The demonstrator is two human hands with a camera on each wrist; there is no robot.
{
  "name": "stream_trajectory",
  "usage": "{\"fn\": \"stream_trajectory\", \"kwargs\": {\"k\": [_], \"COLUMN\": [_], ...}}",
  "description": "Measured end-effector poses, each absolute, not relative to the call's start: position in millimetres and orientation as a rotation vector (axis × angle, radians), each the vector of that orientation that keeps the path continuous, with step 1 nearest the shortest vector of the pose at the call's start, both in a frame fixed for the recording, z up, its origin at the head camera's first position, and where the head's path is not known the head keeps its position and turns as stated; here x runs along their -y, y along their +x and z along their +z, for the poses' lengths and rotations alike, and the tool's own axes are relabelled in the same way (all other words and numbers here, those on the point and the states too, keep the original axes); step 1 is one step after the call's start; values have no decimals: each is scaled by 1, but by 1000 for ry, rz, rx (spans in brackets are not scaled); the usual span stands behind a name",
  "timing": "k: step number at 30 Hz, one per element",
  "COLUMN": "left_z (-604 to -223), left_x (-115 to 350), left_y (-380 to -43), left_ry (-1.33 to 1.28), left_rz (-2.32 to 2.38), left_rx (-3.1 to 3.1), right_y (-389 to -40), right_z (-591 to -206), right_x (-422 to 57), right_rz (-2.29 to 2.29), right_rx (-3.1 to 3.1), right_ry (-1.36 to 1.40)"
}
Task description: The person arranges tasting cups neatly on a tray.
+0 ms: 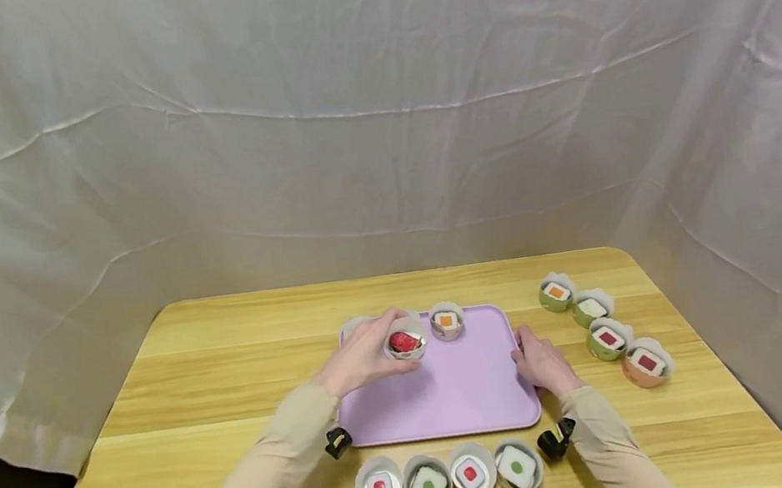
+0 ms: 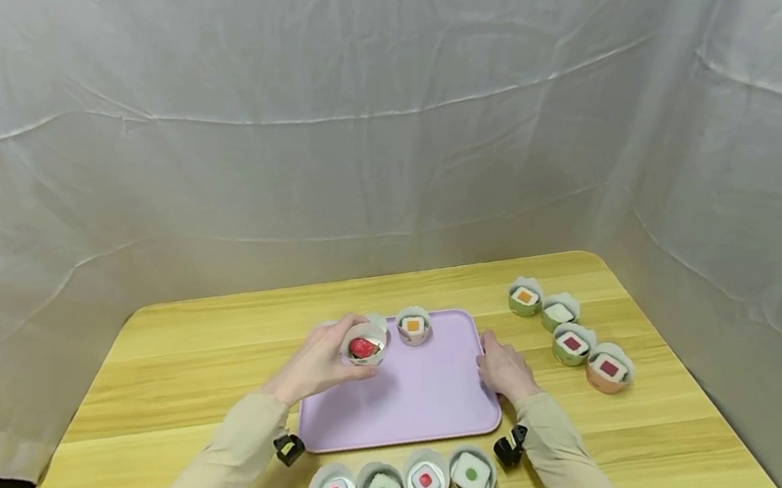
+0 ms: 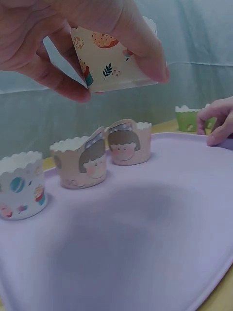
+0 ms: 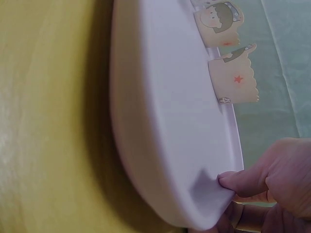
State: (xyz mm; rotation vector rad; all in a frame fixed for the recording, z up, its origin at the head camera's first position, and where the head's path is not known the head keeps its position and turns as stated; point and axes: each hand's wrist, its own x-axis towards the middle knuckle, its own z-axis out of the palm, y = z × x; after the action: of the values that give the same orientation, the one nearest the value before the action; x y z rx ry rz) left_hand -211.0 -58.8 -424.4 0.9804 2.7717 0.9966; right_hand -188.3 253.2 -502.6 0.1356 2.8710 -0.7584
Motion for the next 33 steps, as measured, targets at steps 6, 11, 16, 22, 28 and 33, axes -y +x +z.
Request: {"fn": "stream_trajectory", "kwargs": {"k": [6,11,16,22,28,33], "left_z": [-423,-420,-420,-422,-425,-431], "left_x": [39,24,10,-5,-21,-35], "left_y": [-219,-225,-232,-240,-249,-254], "left_ry": [1020,1041,1027,996,1004,1061], "left_rz": [1045,1058,1055,1029,965,909], "left_rx": [-2739,-2719,-2711,-2703,-2706,-2721], "right_y": [-188,-187,-186,-188,-189,-188], "right_z": [-501,-500,-500,-500,-500,-500], "right_x": [-255,-256,-256,-254,-254,-253], "right_rz": [-741,-749,-741,-737,-749,-759], "right_rx": [-2885,-2878,-2877,-2871,-2854,-2846], "right_ry": [130,129,128,121,145,148]}}
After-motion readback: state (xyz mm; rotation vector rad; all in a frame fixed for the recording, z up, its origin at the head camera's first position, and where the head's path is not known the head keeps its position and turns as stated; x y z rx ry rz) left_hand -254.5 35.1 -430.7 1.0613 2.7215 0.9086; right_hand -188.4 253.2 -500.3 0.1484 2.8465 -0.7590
